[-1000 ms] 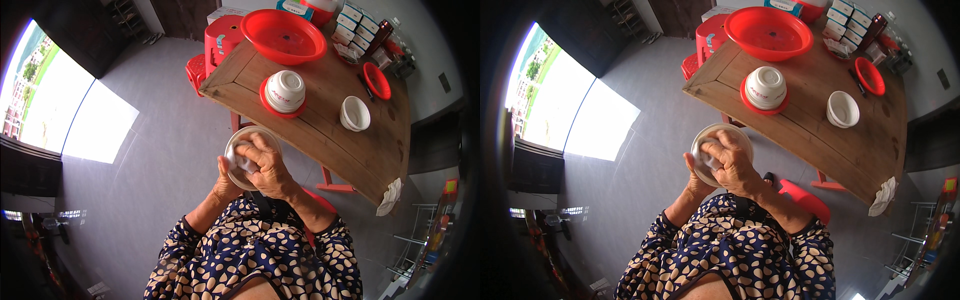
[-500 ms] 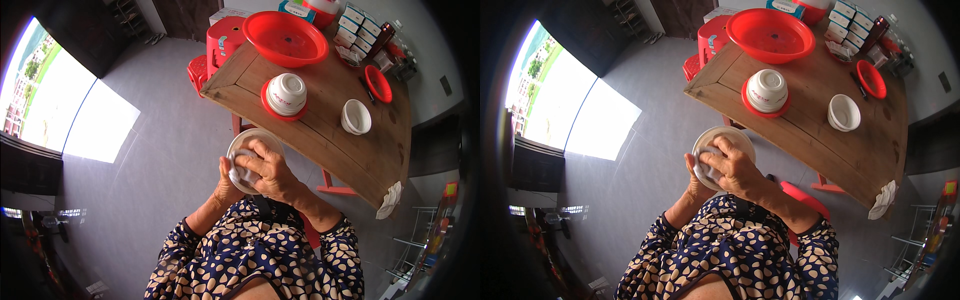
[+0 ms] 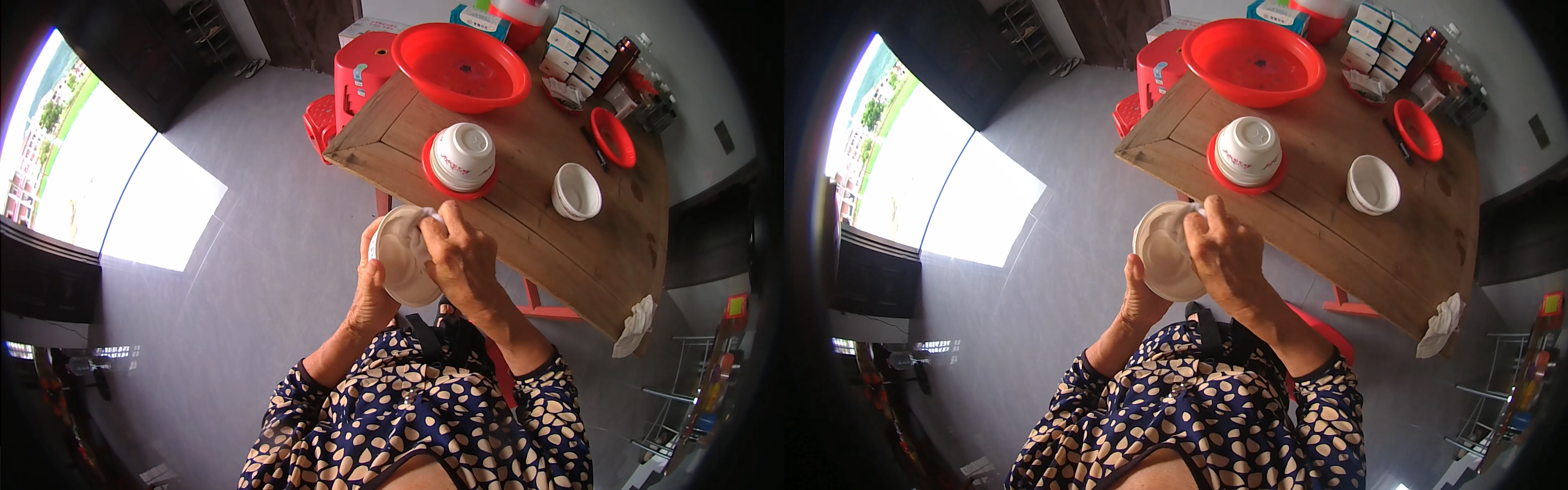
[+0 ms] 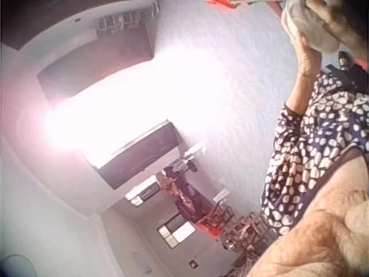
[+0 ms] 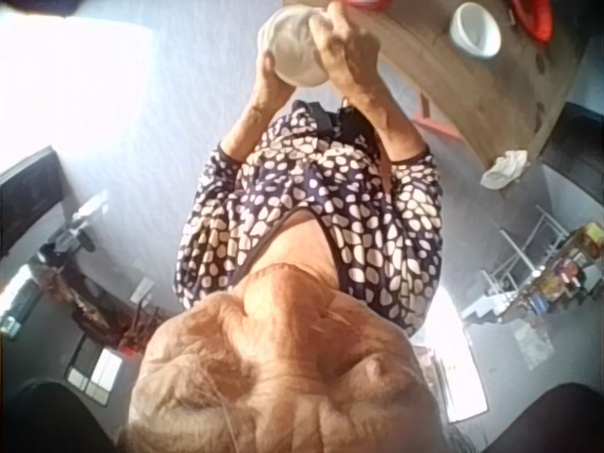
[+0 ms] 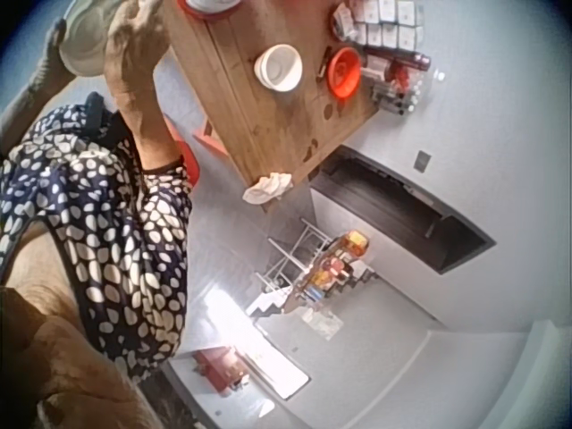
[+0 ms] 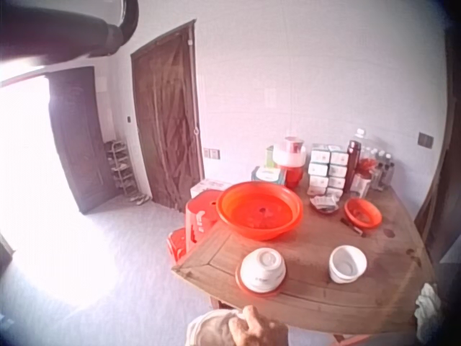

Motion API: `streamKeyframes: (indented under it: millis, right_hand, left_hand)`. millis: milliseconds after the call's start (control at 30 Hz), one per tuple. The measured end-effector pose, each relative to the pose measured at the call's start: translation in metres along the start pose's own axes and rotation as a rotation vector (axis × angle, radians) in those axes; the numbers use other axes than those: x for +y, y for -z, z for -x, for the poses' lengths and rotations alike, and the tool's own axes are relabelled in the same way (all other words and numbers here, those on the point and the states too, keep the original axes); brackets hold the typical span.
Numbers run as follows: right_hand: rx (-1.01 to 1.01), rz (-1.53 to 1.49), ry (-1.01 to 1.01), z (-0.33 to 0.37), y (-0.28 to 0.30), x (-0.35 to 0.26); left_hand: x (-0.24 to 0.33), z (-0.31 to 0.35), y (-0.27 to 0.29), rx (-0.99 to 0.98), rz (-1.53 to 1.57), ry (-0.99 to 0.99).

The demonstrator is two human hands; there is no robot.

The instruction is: The person wipes the interior and exterior of several small white bowls with a white cloth. They handle the bowls one at a time, rotating them to clean all surfaces, and place the cleaned bowls into a stack on the table.

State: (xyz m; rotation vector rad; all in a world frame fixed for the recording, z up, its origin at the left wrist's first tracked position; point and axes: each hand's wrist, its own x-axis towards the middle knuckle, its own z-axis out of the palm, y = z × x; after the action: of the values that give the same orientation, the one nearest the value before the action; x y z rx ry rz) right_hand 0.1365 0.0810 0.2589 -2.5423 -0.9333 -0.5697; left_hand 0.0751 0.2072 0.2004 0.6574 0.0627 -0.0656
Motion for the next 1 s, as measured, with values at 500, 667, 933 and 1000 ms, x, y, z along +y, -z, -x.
streamKeyframes:
  millis: [500, 667, 933, 1000]
  right_hand:
    - [0.000, -0.063, 0.131, 0.015, -0.001, 0.012]
    - [-0.333, -0.061, 0.180, 0.028, 0.010, 0.002]
    - [-0.073, 0.020, 0.254, 0.007, -0.018, -0.001]
    - [-0.116, -0.016, 0.256, 0.011, -0.017, 0.003]
  left_hand:
    - [0.004, -0.002, 0.009, -0.016, 0.023, 0.079]
    - [-0.001, -0.005, 0.012, -0.042, -0.034, 0.070]
    - [0.001, -0.013, 0.016, -0.045, -0.045, 0.047]
    - [0.003, -0.010, 0.013, -0.017, -0.068, 0.029]
